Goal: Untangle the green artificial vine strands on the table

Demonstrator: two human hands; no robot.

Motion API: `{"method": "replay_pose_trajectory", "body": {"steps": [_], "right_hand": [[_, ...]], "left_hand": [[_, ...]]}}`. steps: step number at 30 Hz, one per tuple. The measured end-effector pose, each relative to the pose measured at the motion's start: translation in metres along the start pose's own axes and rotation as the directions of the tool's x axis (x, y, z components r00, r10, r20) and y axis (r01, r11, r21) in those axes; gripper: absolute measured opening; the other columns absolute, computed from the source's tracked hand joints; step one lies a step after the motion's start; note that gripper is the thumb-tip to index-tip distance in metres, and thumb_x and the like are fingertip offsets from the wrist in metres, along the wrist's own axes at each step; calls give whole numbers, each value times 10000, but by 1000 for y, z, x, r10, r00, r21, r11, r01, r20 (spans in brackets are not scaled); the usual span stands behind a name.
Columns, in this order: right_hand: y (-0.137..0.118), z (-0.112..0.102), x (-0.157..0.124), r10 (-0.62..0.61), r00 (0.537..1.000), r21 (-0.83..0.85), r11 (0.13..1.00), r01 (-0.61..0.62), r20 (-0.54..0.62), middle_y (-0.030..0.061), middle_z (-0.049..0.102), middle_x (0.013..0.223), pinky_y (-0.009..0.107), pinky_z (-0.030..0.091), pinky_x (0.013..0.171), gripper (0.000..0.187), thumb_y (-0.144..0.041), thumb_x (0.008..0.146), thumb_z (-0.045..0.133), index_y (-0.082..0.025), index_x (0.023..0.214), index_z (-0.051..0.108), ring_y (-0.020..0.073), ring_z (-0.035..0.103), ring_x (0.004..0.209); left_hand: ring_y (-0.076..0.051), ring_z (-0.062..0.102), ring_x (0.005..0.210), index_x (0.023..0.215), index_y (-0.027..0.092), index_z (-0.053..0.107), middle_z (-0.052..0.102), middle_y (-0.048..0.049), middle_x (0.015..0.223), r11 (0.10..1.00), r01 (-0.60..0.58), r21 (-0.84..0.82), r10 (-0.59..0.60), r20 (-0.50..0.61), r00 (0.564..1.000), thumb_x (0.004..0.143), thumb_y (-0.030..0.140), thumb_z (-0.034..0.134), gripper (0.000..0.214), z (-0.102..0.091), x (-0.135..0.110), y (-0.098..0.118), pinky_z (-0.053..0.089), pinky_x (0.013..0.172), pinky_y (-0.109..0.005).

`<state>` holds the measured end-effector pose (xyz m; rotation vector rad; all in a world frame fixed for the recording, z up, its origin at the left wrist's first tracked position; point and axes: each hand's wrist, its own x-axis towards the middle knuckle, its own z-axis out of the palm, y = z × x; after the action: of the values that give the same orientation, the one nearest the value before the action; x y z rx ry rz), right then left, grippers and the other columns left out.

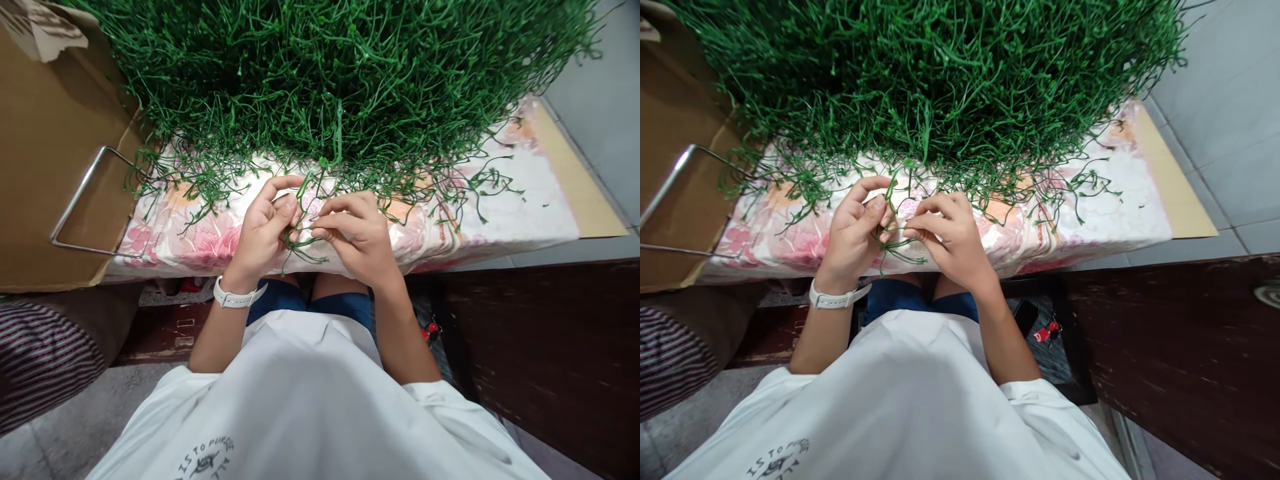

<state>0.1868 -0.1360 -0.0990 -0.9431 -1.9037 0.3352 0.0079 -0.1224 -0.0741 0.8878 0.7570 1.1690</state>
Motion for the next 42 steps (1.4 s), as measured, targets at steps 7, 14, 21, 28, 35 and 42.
{"method": "replay_pose_trajectory", "body": {"steps": [7, 14, 21, 28, 35, 42], "right_hand": [[6, 1, -2, 39, 993, 117, 993, -25, -115, 35, 720, 906, 396, 478, 833, 150, -209, 971, 655, -227, 822, 662, 200, 627, 898], [16, -7, -2, 268, 910, 278, 943, -181, -317, 16, 633, 790, 325, 468, 688, 226, -369, 965, 702, -222, 800, 657, 158, 597, 765], [13, 0, -5, 282, 894, 179, 956, -232, -347, 48, 667, 957, 360, 522, 803, 210, -331, 997, 638, -260, 1154, 759, 188, 635, 892], [10, -1, -9, 243, 926, -6, 967, -256, -288, 104, 638, 1152, 502, 476, 1023, 309, -266, 948, 624, -259, 1242, 721, 290, 602, 1118], [2, -4, -7, 190, 956, -102, 971, -217, -226, 98, 661, 1200, 550, 384, 1113, 312, -335, 1016, 482, -268, 1185, 736, 329, 575, 1211], [-5, -2, -5, 132, 979, -174, 972, -159, -157, 84, 683, 1196, 530, 385, 1084, 275, -434, 1017, 569, -290, 1173, 744, 299, 573, 1179]], "left_hand": [[-27, 293, 420, 1006, 218, 672, 370, 103, 560, 996, -16, -83, 13, -40, 999, 894, 238, 761, 145, 0, -1, 3, 299, 438, -128], [-20, 227, 383, 946, 202, 675, 342, 92, 554, 957, 61, -284, -113, -172, 979, 1034, 73, 439, 283, -9, 1, 19, 305, 441, -122], [-16, 343, 407, 968, 209, 668, 411, 87, 577, 953, 75, -293, -131, -175, 976, 1037, 95, 494, 220, -3, 4, 16, 346, 472, -129], [-35, 477, 482, 1014, 214, 659, 496, 77, 623, 959, 54, -280, -94, -133, 987, 1023, 140, 569, 117, -6, 5, 12, 433, 539, -146], [-29, 504, 496, 1031, 225, 647, 516, 82, 643, 972, 63, -227, -100, -155, 983, 988, 170, 656, 70, -5, 4, 10, 455, 553, -149], [-66, 601, 579, 1082, 243, 642, 586, 58, 695, 988, 33, -151, -48, -94, 994, 925, 222, 740, 186, -7, 3, 6, 478, 557, -159]]}}
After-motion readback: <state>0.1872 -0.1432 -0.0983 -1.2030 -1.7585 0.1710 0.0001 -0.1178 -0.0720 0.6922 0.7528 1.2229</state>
